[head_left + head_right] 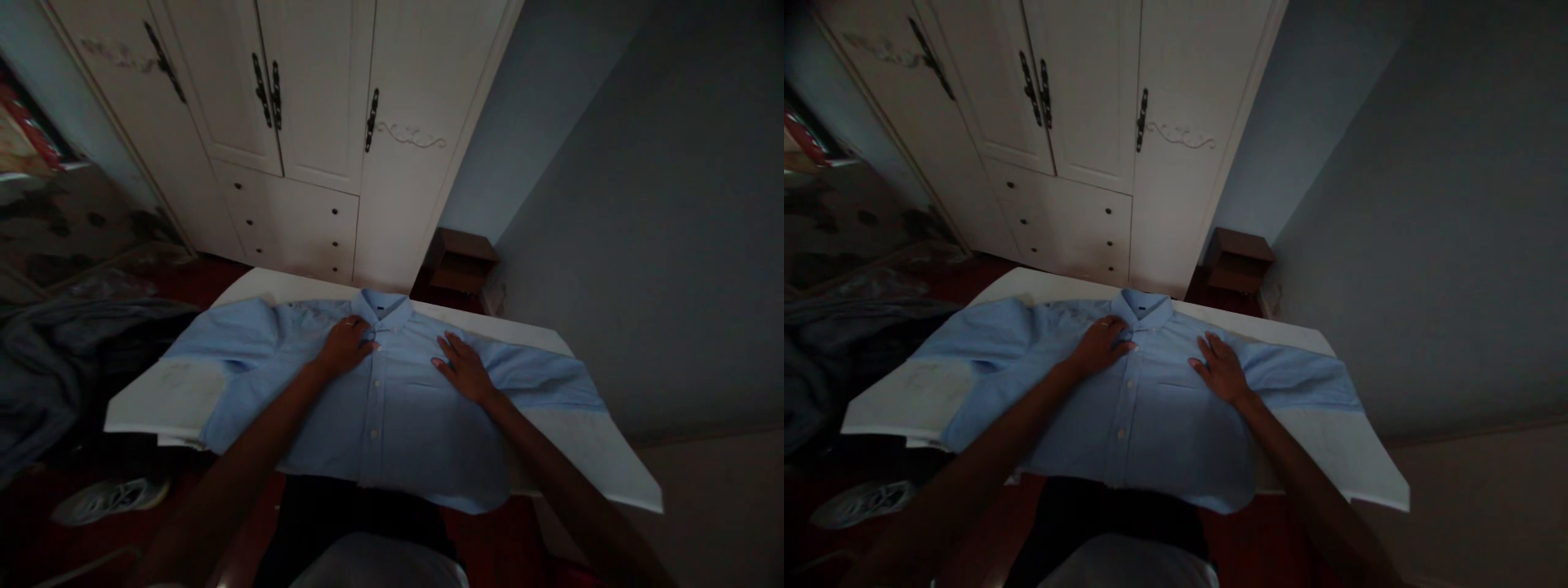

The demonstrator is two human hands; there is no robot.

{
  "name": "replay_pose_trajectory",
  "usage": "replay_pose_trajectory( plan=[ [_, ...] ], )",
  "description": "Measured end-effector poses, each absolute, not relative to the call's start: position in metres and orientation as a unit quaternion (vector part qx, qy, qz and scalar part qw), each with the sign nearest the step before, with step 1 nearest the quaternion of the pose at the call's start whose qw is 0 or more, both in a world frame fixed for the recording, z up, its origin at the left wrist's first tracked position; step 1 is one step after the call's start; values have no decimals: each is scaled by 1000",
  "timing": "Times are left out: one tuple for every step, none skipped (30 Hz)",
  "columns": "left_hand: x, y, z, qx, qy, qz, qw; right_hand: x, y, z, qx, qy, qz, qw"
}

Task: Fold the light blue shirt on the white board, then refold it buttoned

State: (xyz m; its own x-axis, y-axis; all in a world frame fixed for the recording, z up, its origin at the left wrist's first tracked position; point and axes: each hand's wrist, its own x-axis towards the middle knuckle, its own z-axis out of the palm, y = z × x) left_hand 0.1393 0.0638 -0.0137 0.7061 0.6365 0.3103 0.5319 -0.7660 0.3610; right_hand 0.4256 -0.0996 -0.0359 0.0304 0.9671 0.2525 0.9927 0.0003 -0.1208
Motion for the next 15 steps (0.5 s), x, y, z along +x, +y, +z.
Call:
replay_pose_trajectory(
  plan=[
    [138, 62, -13, 917, 328, 201, 103, 428, -100, -38, -704, -697, -51, 127],
    [137, 60, -12, 917, 340, 192, 86, 430, -101, -39, -703, -698, -54, 124],
    [136, 58, -11, 914, 353, 184, 71, 430, -100, -39, -703, -698, -54, 123],
    [135, 56, -11, 911, 367, 178, 58, 430, -100, -40, -703, -698, -54, 123],
    [134, 54, -10, 908, 380, 172, 46, 430, -99, -40, -704, -698, -53, 123],
    [133, 52, -10, 905, 391, 166, 36, 430, -99, -39, -704, -698, -52, 123],
    [133, 50, -10, 902, 400, 159, 27, 429, -98, -39, -705, -697, -51, 122],
    [132, 49, -10, 900, 408, 152, 20, 429, -98, -39, -705, -696, -51, 122],
    [132, 47, -10, 897, 416, 146, 14, 429, -98, -38, -706, -696, -50, 122],
    [132, 46, -10, 895, 424, 140, 9, 429, -98, -38, -705, -696, -50, 122],
    [132, 44, -10, 892, 431, 134, 7, 429, -99, -37, -705, -697, -48, 124],
    [132, 44, -10, 890, 438, 131, 4, 429, -99, -37, -705, -697, -46, 125],
    [132, 43, -9, 887, 443, 128, 2, 430, -99, -37, -705, -697, -44, 125],
    [132, 43, -8, 886, 446, 127, 0, 430, -99, -37, -705, -696, -40, 126],
    [132, 44, -7, 885, 447, 128, -1, 430, -99, -37, -706, -695, -36, 127]
  ],
)
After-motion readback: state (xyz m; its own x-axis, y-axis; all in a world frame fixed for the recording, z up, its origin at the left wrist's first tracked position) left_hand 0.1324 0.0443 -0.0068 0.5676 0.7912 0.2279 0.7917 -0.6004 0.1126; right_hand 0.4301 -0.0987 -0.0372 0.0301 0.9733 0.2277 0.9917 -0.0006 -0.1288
